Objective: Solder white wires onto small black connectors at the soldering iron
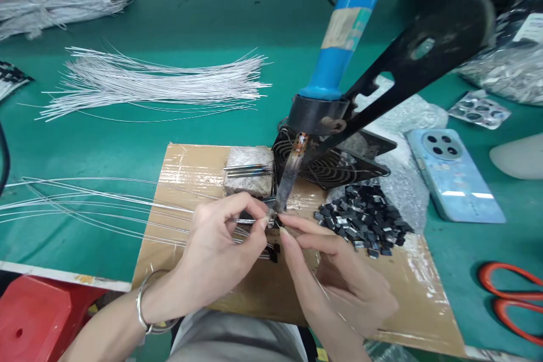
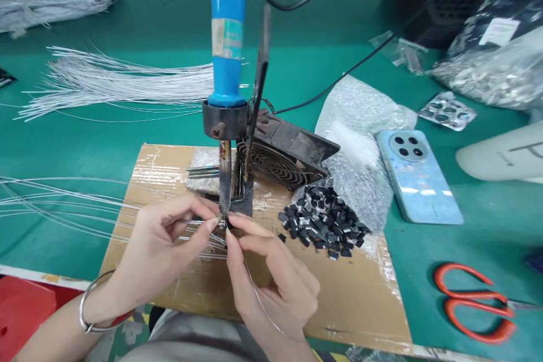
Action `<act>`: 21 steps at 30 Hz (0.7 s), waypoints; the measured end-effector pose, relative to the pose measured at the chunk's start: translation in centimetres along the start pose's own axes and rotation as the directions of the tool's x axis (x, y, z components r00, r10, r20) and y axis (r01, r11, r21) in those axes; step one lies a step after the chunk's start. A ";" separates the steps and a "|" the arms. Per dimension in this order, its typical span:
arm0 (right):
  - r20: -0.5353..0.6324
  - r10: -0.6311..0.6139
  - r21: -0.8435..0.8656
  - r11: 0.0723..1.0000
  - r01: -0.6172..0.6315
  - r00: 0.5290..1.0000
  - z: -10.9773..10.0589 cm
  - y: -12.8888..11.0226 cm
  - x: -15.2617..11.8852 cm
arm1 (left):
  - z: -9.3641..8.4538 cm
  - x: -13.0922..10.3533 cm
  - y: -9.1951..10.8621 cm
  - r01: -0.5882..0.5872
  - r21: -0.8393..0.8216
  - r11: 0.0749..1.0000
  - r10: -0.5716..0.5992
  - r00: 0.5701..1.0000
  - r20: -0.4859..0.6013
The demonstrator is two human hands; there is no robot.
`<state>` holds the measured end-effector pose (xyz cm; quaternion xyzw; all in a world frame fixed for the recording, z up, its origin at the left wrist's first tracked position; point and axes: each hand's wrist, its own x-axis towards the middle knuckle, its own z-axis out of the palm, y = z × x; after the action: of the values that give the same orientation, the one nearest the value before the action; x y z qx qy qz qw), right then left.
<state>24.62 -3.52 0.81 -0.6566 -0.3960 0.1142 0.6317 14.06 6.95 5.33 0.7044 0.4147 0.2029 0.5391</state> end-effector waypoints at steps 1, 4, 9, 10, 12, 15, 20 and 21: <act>0.000 -0.002 -0.006 1.000 0.002 1.000 0.0 0.0 0.1 | 0.0 0.0 0.0 0.005 0.001 1.000 -0.005 1.000 0.000; -0.005 -0.007 -0.016 1.000 0.007 1.000 0.2 0.0 0.2 | 0.0 0.1 -0.1 0.024 0.000 1.000 -0.024 1.000 0.002; 0.007 0.001 -0.007 1.000 -0.001 1.000 0.2 0.1 0.1 | 0.1 0.2 -0.2 0.045 -0.006 0.999 -0.045 0.999 -0.005; 0.009 0.004 -0.004 1.000 -0.004 1.000 0.2 0.2 0.1 | 0.1 0.2 -0.1 0.047 -0.006 0.999 -0.047 0.999 -0.006; 0.007 0.023 0.004 1.000 -0.023 1.000 0.2 0.2 0.1 | 0.1 0.3 -0.1 0.050 -0.006 0.999 -0.050 0.999 -0.011; -0.004 0.051 0.024 0.998 -0.051 0.999 0.2 0.2 0.1 | 0.2 0.3 0.0 0.056 -0.003 0.998 -0.056 0.998 -0.017; 0.007 0.057 0.023 0.998 -0.057 0.998 0.2 0.2 0.2 | 0.2 0.3 0.0 0.049 -0.019 0.999 -0.049 0.999 -0.009; 0.012 0.057 0.023 0.998 -0.057 0.998 0.2 0.2 0.2 | 0.2 0.3 -0.1 0.050 -0.024 0.998 -0.051 0.999 -0.008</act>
<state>24.69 -3.22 0.62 -0.6596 -0.3792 0.1405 0.6335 14.36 7.04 5.16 0.6862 0.4323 0.1974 0.5507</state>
